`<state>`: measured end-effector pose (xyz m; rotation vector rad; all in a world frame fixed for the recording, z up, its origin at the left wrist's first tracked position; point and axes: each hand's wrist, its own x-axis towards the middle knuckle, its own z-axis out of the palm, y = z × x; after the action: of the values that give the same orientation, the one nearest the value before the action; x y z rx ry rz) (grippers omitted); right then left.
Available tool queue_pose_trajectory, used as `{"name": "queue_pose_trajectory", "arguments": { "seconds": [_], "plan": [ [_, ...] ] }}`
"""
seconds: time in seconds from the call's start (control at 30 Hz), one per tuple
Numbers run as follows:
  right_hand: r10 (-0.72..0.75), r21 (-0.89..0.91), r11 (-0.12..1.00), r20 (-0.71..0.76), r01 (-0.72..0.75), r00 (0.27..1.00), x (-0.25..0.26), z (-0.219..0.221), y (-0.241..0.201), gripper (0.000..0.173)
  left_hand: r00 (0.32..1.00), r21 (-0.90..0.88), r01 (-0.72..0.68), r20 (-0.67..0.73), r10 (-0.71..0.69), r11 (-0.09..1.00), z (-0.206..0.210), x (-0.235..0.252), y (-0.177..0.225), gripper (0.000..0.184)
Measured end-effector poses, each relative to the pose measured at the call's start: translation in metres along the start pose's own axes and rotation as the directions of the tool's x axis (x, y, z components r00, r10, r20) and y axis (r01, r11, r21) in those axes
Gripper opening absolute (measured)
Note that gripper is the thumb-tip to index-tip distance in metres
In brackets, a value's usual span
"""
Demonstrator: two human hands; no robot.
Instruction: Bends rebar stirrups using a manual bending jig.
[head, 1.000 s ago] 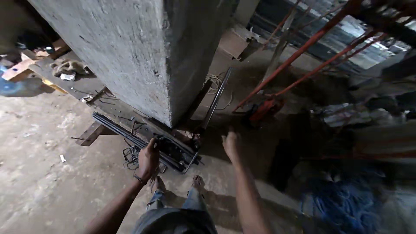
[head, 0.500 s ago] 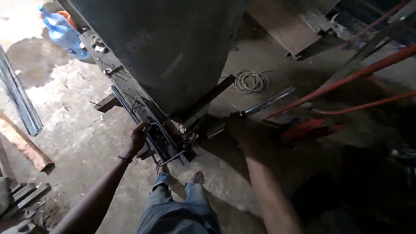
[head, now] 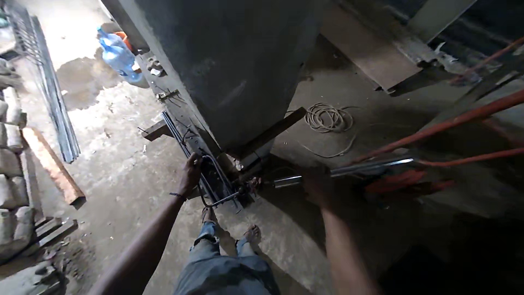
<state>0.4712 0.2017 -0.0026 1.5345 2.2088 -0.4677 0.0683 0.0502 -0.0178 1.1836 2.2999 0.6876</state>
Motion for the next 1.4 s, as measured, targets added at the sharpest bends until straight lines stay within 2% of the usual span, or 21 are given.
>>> {"name": "queue_pose_trajectory", "arguments": {
  "seconds": [0.1, 0.2, 0.3, 0.4, 0.5, 0.57, 0.67, 0.77, 0.83, 0.9, 0.97, 1.07, 1.17, 1.27, 1.33, 1.4],
  "plan": [
    [-0.006, 0.021, 1.0, 0.041, 0.005, 0.999, -0.016, 0.018, 0.011, 0.039, 0.999, 0.022, -0.048, -0.008, 0.048, 0.999, 0.004, 0.004, -0.011, 0.03],
    [-0.052, 0.01, 0.999, 0.075, 0.051, 0.996, -0.018, 0.017, 0.013, 0.036, 0.997, 0.075, -0.079, -0.022, 0.081, 0.994, 0.006, 0.003, -0.012, 0.03],
    [-0.147, 0.022, 0.989, 0.144, 0.145, 0.979, -0.013, 0.009, -0.015, 0.039, 0.999, 0.091, -0.046, -0.007, 0.047, 0.995, 0.005, 0.003, -0.006, 0.031],
    [-0.237, 0.047, 0.971, 0.096, 0.234, 0.967, -0.008, 0.007, -0.044, 0.039, 1.0, 0.106, -0.02, 0.019, 0.018, 0.994, 0.002, 0.002, -0.002, 0.031],
    [-0.334, 0.038, 0.94, -0.107, 0.339, 0.937, 0.005, 0.023, -0.017, 0.044, 0.999, 0.15, -0.047, -0.015, 0.05, 0.987, 0.002, 0.0, 0.003, 0.03],
    [-0.307, 0.005, 0.95, -0.187, 0.313, 0.933, 0.006, 0.018, 0.009, 0.04, 0.996, 0.199, -0.07, -0.033, 0.078, 0.977, 0.001, -0.001, 0.008, 0.029],
    [-0.248, -0.087, 0.968, -0.247, 0.233, 0.937, 0.028, 0.013, 0.042, 0.03, 0.996, 0.236, -0.076, -0.032, 0.086, 0.969, -0.001, -0.006, 0.008, 0.027],
    [-0.28, -0.146, 0.957, -0.225, 0.252, 0.933, 0.054, 0.004, 0.055, 0.033, 0.995, 0.203, -0.076, -0.052, 0.088, 0.976, -0.002, -0.006, 0.015, 0.026],
    [-0.345, -0.149, 0.935, -0.176, 0.321, 0.922, 0.055, -0.002, 0.044, 0.037, 0.996, 0.188, -0.054, -0.062, 0.067, 0.981, -0.001, -0.007, 0.019, 0.025],
    [-0.452, -0.125, 0.889, -0.09, 0.44, 0.887, 0.041, -0.006, 0.015, 0.047, 0.997, 0.191, -0.036, -0.066, 0.049, 0.981, -0.001, -0.008, 0.019, 0.025],
    [-0.523, -0.079, 0.852, -0.087, 0.517, 0.848, 0.025, 0.003, -0.008, 0.047, 0.998, 0.211, -0.024, -0.058, 0.037, 0.977, -0.001, -0.006, 0.017, 0.025],
    [-0.48, -0.087, 0.877, -0.098, 0.473, 0.872, 0.013, 0.016, -0.017, 0.041, 0.999, 0.232, -0.01, -0.041, 0.02, 0.973, 0.0, -0.006, 0.016, 0.025],
    [-0.332, 0.017, 0.943, 0.052, 0.331, 0.942, -0.012, 0.028, -0.018, 0.039, 0.997, 0.214, -0.033, -0.055, 0.046, 0.976, 0.002, -0.008, 0.016, 0.023],
    [-0.229, 0.138, 0.969, 0.188, 0.206, 0.955, -0.046, 0.039, -0.016, 0.041, 0.998, 0.223, -0.03, -0.053, 0.043, 0.974, 0.005, -0.007, 0.018, 0.025],
    [-0.17, 0.213, 0.97, 0.272, 0.113, 0.947, -0.069, 0.044, -0.018, 0.038, 0.999, 0.293, 0.015, -0.038, -0.004, 0.956, 0.007, -0.008, 0.015, 0.026],
    [-0.128, 0.209, 0.975, 0.241, 0.078, 0.962, -0.084, 0.054, -0.017, 0.039, 0.998, 0.353, 0.067, -0.011, -0.068, 0.933, 0.004, -0.007, 0.019, 0.031]
  ]
}}
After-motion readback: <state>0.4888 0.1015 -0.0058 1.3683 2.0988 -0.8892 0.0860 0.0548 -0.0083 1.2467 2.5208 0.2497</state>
